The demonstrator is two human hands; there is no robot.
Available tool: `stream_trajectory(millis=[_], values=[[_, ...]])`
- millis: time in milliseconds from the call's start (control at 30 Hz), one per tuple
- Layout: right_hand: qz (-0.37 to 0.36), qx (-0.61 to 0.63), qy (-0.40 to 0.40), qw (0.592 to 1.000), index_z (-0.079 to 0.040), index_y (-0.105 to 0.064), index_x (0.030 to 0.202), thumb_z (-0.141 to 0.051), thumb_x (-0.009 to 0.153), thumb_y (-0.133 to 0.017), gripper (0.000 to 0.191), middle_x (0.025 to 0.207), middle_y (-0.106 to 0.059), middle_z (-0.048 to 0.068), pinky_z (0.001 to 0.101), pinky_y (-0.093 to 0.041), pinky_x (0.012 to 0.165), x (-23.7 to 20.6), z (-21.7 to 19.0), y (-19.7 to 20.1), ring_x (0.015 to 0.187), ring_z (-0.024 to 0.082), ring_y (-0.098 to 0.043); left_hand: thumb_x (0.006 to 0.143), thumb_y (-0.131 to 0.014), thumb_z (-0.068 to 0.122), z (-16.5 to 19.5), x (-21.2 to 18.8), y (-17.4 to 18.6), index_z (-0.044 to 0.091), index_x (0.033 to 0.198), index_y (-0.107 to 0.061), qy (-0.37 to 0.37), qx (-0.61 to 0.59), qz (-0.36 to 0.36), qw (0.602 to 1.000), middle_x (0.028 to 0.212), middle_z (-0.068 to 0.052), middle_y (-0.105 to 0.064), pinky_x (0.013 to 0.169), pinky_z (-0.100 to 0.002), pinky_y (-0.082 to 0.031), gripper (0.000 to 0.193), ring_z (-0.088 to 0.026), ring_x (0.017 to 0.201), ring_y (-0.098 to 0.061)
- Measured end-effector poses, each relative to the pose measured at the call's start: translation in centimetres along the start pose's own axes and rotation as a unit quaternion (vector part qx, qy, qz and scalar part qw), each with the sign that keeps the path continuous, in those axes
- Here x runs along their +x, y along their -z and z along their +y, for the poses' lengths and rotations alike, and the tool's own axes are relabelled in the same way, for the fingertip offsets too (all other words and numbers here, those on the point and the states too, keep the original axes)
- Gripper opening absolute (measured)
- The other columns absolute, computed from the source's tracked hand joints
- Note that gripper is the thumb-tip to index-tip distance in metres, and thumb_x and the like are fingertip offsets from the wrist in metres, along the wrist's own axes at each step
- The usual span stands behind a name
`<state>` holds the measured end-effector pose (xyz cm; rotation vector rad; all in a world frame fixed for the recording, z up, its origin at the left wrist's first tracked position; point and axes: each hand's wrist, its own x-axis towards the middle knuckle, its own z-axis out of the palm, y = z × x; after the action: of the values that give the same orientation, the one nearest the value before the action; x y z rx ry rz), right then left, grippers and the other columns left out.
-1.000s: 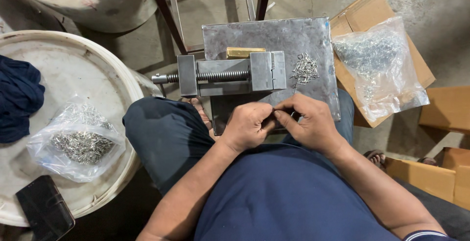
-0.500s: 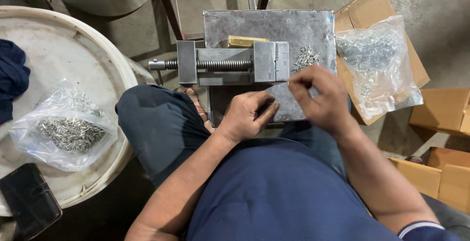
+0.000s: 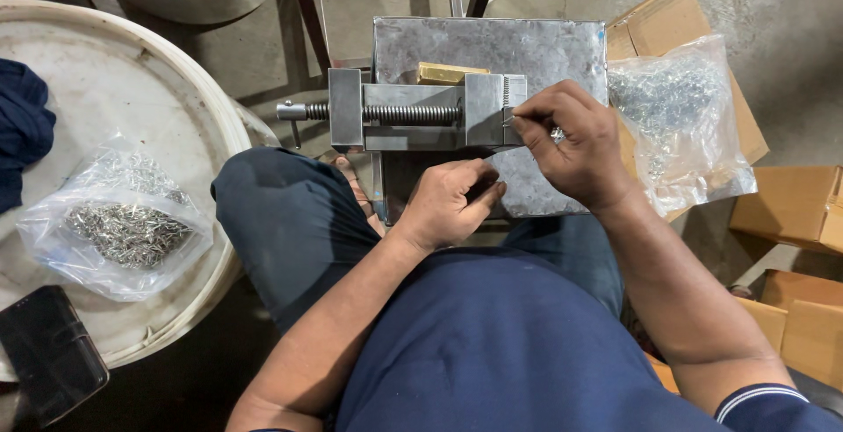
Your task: The person sits cross-legged and uses a bench vise to assemble small metal components. They pick up individual metal pieces from a pile on the vise table, insert them into the vise jaws, and tighten the screw mechanism to secure them.
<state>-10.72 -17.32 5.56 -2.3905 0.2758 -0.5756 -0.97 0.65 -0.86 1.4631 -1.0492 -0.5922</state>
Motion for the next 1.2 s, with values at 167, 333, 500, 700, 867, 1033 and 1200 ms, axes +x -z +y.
stream_trajectory(millis=[167,333,500,700,867,1033,1200], values=[[-0.005,-0.046,0.041,0.998,-0.004,-0.074,0.109,-0.005,0.099,-0.075,0.011,0.104,-0.07,0.011,0.0325,-0.057,0.078,-0.3,-0.2,0.4,0.092,0.024,-0.071,0.093,-0.073,0.012,0.0,0.1,0.0,0.001,0.097,-0.068,-0.011,0.002,0.003,1.0,0.083,-0.012,-0.07,0.066,-0.032,-0.055,0.013,-0.025,0.072,-0.071],[0.035,-0.031,-0.041,0.998,-0.004,-0.075,0.111,-0.003,0.098,-0.074,0.013,0.1,-0.07,0.01,0.031,-0.054,0.075,-2.7,1.1,1.3,0.084,0.022,-0.069,0.093,-0.073,0.012,-0.1,0.1,-0.1,0.002,0.097,-0.067,-0.047,0.01,0.013,0.999,0.084,-0.012,-0.07,0.067,-0.032,-0.053,0.012,-0.026,0.074,-0.069],[0.064,0.001,-0.155,0.986,-0.003,-0.074,0.111,-0.003,0.099,-0.075,0.012,0.095,-0.07,0.01,0.0322,-0.052,0.072,-6.5,3.6,0.6,0.079,0.023,-0.066,0.093,-0.073,0.013,-0.3,0.0,-0.5,0.003,0.097,-0.069,-0.007,-0.002,0.01,1.0,0.079,-0.011,-0.067,0.063,-0.031,-0.052,0.011,-0.022,0.067,-0.067],[0.071,-0.077,-0.136,0.985,-0.008,-0.074,0.107,-0.011,0.095,-0.081,0.014,0.094,-0.07,0.009,0.0333,-0.054,0.07,-8.1,3.5,-0.8,0.08,0.024,-0.071,0.095,-0.073,0.012,-0.1,-0.1,-0.7,0.003,0.096,-0.068,-0.014,0.023,-0.003,1.0,0.079,-0.01,-0.066,0.063,-0.031,-0.05,0.011,-0.02,0.067,-0.064],[0.05,-0.125,-0.139,0.981,-0.01,-0.074,0.105,-0.018,0.09,-0.083,0.018,0.09,-0.068,0.006,0.0356,-0.052,0.066,-7.0,3.0,-0.9,0.076,0.023,-0.07,0.095,-0.073,0.012,0.1,0.0,-0.8,0.003,0.096,-0.067,-0.007,0.017,-0.002,1.0,0.078,-0.009,-0.066,0.063,-0.031,-0.05,0.011,-0.02,0.066,-0.063],[0.049,-0.13,-0.14,0.98,-0.01,-0.074,0.102,-0.017,0.09,-0.083,0.016,0.092,-0.069,0.006,0.0361,-0.052,0.067,-6.9,3.1,-0.9,0.078,0.025,-0.069,0.094,-0.073,0.013,0.0,0.0,-0.9,0.003,0.095,-0.067,0.001,0.03,-0.009,1.0,0.078,-0.009,-0.066,0.062,-0.03,-0.05,0.012,-0.02,0.065,-0.063],[0.031,-0.024,-0.16,0.986,-0.006,-0.071,0.1,-0.008,0.09,-0.081,0.014,0.094,-0.068,0.008,0.0316,-0.053,0.068,-7.3,3.4,-0.9,0.076,0.019,-0.067,0.095,-0.073,0.018,0.2,0.1,-1.0,0.003,0.103,-0.069,-0.029,0.054,-0.005,0.998,0.083,-0.01,-0.07,0.065,-0.033,-0.053,0.017,-0.023,0.071,-0.068]])
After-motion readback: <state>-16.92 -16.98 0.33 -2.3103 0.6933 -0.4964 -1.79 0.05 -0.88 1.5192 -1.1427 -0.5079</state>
